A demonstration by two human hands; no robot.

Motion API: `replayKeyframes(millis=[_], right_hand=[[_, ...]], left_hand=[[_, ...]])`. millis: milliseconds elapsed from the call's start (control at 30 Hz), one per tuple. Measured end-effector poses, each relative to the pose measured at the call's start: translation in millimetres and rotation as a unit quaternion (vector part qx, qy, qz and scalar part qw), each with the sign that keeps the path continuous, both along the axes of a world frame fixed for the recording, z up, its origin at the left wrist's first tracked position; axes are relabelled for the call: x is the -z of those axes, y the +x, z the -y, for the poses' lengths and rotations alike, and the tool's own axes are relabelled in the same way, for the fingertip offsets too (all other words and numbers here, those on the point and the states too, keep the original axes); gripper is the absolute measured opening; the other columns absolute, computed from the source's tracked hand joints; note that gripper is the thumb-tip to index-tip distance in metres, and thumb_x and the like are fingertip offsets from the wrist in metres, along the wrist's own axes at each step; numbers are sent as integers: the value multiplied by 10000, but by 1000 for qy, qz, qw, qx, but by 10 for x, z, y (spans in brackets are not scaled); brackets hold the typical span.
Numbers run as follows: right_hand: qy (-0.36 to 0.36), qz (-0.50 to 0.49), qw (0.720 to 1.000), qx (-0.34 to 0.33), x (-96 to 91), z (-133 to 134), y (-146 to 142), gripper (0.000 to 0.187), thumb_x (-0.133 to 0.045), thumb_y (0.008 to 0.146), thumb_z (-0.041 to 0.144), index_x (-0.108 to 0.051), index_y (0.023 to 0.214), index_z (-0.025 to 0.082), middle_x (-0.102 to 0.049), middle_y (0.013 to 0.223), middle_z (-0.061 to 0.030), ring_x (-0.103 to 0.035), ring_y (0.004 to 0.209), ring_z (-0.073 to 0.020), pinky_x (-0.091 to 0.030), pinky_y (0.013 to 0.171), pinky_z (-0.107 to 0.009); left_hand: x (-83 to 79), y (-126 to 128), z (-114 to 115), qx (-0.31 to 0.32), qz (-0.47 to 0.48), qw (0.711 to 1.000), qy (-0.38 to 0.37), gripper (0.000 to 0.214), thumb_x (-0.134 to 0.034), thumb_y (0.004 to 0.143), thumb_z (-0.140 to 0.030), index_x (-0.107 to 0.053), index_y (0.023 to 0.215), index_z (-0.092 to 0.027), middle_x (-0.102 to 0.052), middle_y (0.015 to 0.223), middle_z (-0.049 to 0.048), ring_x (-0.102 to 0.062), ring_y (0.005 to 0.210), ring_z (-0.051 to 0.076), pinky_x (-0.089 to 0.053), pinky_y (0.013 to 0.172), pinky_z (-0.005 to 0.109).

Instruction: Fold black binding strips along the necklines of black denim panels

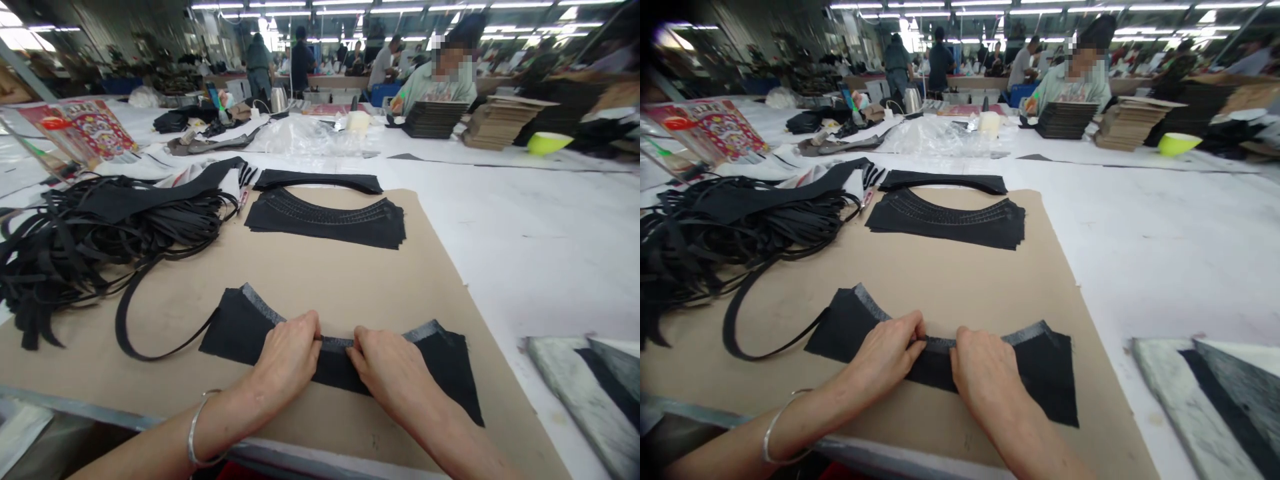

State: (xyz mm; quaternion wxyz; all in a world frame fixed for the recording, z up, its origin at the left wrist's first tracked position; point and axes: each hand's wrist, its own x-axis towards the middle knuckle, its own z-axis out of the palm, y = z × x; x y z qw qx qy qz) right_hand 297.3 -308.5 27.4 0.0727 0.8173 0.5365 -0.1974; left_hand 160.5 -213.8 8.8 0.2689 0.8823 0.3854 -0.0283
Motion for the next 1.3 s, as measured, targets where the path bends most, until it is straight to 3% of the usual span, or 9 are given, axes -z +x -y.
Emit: replayKeyframes(millis=[100,167,233,333,400,567,767,933,1300], right_hand=[[-3,0,1000,5,-53,5,-3,202,-488,893,277,-652,883,159,-695,789,-121,-681,763,-240,-450,629,-279],[-3,-1,1000,7,-83,8,-4,203,-491,896,279,-654,890,159,-697,799,-123,-681,774,-237,-464,649,-283],[3,-1,1000,2,-106,9,-10,202,-486,895,259,-660,889,157,-699,798,-128,-682,782,-241,-469,656,-289],[19,-5,1000,-1,-114,10,-10,200,-489,883,236,-672,863,158,-702,773,-124,-682,767,-240,-460,637,-284],[30,-8,999,9,-93,28,27,198,-512,874,273,-676,850,165,-705,773,-117,-680,763,-245,-445,617,-282],[55,-36,997,30,-26,202,356,277,-561,832,449,-653,762,198,-692,722,-76,-652,706,-236,-348,544,-272],[62,-112,991,29,-73,365,742,177,-533,818,317,-584,678,222,-644,671,-5,-561,631,-156,-258,541,-259],[72,-86,993,24,-39,353,728,174,-520,824,269,-560,665,212,-618,619,1,-538,597,-147,-223,540,-260],[66,-53,996,15,6,345,666,196,-500,857,258,-581,685,208,-656,662,-14,-611,677,-174,-265,589,-270]], left_hand=[[-12,-19,31,-17,3,999,49,186,-601,788,-167,-483,928,-199,-609,807,9,-603,749,198,-404,647,276],[4,-36,55,16,42,993,114,167,-580,794,-122,-500,920,-197,-598,924,31,-581,879,215,-433,757,328],[61,-63,88,100,95,977,165,217,-507,819,-61,-536,983,-201,-588,1026,48,-549,978,224,-431,851,376],[199,-120,142,267,173,933,170,381,-380,842,10,-543,1119,-195,-608,1035,51,-559,954,194,-467,853,341],[282,-160,169,315,193,912,176,435,-335,827,38,-539,1157,-158,-617,1034,65,-563,951,189,-486,859,322],[343,-202,215,315,155,916,195,571,-342,769,52,-469,1291,-140,-605,1043,71,-550,952,194,-501,875,322],[352,-169,305,307,117,916,229,693,-359,714,76,-393,1369,-147,-583,1021,60,-525,948,196,-492,880,314],[321,-133,342,311,87,914,245,700,-395,722,68,-373,1388,-148,-573,986,56,-518,889,198,-503,810,308],[333,-87,338,321,32,913,251,699,-442,769,21,-334,1420,-210,-551,1028,51,-502,925,204,-478,835,326]])
